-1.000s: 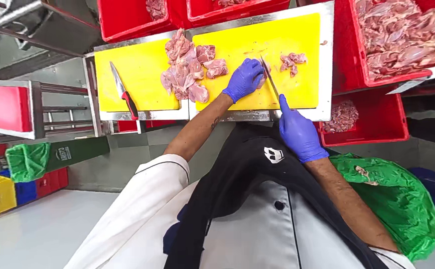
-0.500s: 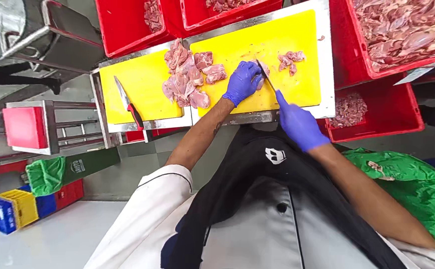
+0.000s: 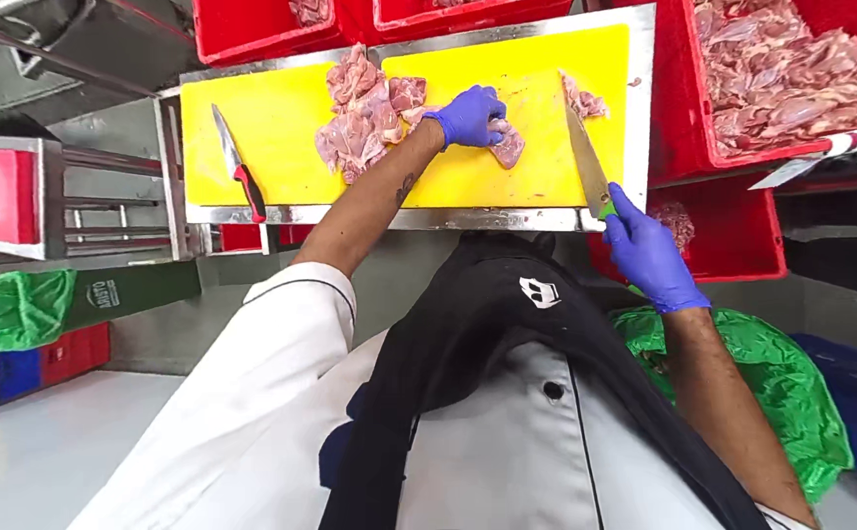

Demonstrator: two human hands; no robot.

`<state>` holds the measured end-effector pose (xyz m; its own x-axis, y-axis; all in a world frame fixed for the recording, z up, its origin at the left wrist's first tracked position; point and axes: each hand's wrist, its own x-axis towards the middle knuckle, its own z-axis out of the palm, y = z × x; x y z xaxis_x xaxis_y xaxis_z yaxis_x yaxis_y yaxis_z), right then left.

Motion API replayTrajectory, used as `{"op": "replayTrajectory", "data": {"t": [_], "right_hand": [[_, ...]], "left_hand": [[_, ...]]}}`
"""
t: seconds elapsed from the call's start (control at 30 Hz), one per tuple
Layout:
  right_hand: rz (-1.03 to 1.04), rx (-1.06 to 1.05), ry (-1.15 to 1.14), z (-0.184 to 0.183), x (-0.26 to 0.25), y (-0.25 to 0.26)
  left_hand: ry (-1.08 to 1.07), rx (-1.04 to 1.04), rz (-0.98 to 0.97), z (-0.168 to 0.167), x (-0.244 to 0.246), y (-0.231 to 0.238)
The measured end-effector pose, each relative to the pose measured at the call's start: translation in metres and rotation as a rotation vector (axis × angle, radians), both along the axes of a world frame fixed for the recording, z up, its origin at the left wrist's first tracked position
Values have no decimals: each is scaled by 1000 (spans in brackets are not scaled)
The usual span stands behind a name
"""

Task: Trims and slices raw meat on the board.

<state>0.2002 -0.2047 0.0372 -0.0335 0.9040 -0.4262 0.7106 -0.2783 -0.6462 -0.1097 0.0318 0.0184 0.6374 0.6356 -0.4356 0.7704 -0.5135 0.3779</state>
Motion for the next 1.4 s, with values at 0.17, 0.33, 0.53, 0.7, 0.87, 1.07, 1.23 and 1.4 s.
{"op": "replayTrajectory", "data": {"t": [0.17, 0.33, 0.53, 0.7, 0.87, 1.07, 1.23, 1.4], "right_hand": [[-60, 69, 145, 20, 0, -16], [-74, 200, 239, 39, -45, -2], [-91, -174, 533, -24, -46, 10], [169, 145, -31, 7, -45, 12], [526, 164, -369, 41, -42, 15], [537, 147, -275, 16, -76, 65], [469, 204, -159, -11, -126, 119], [422, 219, -148, 36, -62, 87]], "left_hand": [[-632, -193, 293, 5, -1, -40], [-755, -359, 888, 5, 22, -97], [-109, -13, 763, -18, -15, -107], [-474, 259, 719, -27, -16, -112], [-551, 442, 559, -45, 8, -119], [-437, 454, 562, -45, 13, -120], [-462, 393, 600, -42, 9, -119], [-718, 405, 738, -40, 10, -104]]}}
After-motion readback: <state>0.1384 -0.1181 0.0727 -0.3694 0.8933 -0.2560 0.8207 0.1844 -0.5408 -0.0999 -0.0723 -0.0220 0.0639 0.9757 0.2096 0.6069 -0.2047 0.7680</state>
